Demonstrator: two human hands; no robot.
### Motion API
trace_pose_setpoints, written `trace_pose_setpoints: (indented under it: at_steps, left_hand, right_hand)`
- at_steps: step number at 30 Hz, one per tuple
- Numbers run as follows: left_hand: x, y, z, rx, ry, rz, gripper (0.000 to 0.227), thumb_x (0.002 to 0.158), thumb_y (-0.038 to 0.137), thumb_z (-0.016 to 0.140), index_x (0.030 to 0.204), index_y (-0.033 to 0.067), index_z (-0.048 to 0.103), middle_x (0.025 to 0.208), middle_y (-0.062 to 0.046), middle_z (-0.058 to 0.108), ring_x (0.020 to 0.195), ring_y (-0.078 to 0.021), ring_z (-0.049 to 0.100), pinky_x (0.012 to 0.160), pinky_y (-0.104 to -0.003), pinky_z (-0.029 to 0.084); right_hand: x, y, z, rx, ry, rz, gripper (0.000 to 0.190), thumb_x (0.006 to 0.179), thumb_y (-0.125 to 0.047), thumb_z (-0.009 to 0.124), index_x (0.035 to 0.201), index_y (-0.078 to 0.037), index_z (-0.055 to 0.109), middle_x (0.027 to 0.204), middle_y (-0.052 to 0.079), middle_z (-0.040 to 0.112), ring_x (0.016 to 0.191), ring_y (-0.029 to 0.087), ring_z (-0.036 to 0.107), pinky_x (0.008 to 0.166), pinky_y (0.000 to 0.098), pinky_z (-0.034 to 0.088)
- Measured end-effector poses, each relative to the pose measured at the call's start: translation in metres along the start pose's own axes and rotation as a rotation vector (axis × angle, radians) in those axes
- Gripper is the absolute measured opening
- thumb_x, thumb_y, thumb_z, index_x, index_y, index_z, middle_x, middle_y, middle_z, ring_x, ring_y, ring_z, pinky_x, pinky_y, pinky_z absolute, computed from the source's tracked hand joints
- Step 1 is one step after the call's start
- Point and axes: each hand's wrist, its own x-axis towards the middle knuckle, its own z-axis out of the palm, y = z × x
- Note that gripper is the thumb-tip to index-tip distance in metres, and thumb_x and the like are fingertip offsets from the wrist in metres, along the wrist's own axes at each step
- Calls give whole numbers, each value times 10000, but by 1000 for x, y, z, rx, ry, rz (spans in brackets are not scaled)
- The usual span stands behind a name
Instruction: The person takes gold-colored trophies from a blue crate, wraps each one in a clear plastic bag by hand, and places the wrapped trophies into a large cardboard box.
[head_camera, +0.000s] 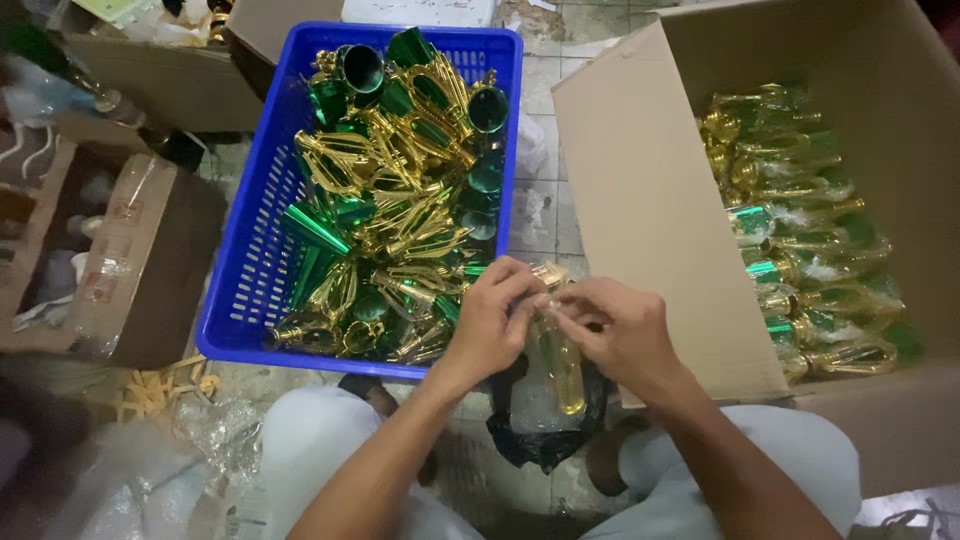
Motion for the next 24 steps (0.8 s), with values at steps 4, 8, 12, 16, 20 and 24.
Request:
trace_pose_setpoints:
  at_steps: [4, 8, 12, 16, 20, 24]
  left_hand:
    - [1, 0, -5, -47, 11, -25, 71, 1003, 154, 782, 943, 124, 757, 971, -84, 682, 921, -378, 721, 837, -450, 591]
    - [7, 3, -16, -48, 28, -59, 119, 1008, 203, 798, 912, 139, 766, 913, -56, 662, 903, -324, 690, 846, -426, 569]
    - [13, -5, -24, -48, 126, -115, 79, 982, 179, 821, 938, 123, 787, 936, -106, 690, 988, -355, 707, 824, -406, 608]
    - [11, -24, -12, -21, 224, -176, 149, 1027, 259, 793, 960, 127, 804, 1033, -99, 705, 1018, -342, 725, 903, -473, 619]
    - [8, 3, -9, -228, 207, -310, 202, 1137, 203, 586, 1173, 57, 721, 1223, -204, 656, 1103, -395, 709, 999, -554, 596]
    - [17, 26, -20, -587, 231, -612, 216, 1183, 240, 477, 1223, 115, 649, 1381, -183, 669, 960, -310, 723, 777, -391, 671]
  right_hand:
    - [7, -12, -5, -79, 26, -135, 79, 919, -107, 883, 992, -86, 861, 834, 99, 819, 739, 254, 825, 635, 340, 692]
    - [9, -13, -5, -84, 92, -242, 42, 933, -127, 879, 965, -138, 853, 843, 44, 786, 766, 222, 770, 671, 328, 638]
    - [9, -3, -2, 10, 110, -264, 46, 922, -109, 893, 950, -93, 861, 835, 67, 787, 746, 256, 740, 688, 345, 618]
    - [15, -20, 2, 92, 77, -242, 69, 951, -50, 847, 1013, -77, 864, 778, 82, 759, 714, 241, 731, 680, 354, 629]
    - [10, -21, 6, 122, 107, -187, 57, 918, -83, 888, 974, -83, 879, 798, 77, 774, 747, 222, 735, 689, 345, 622]
    - [-1, -9, -2, 88, 226, 38, 174, 940, -226, 921, 998, -79, 848, 905, 114, 702, 876, 259, 659, 795, 398, 602]
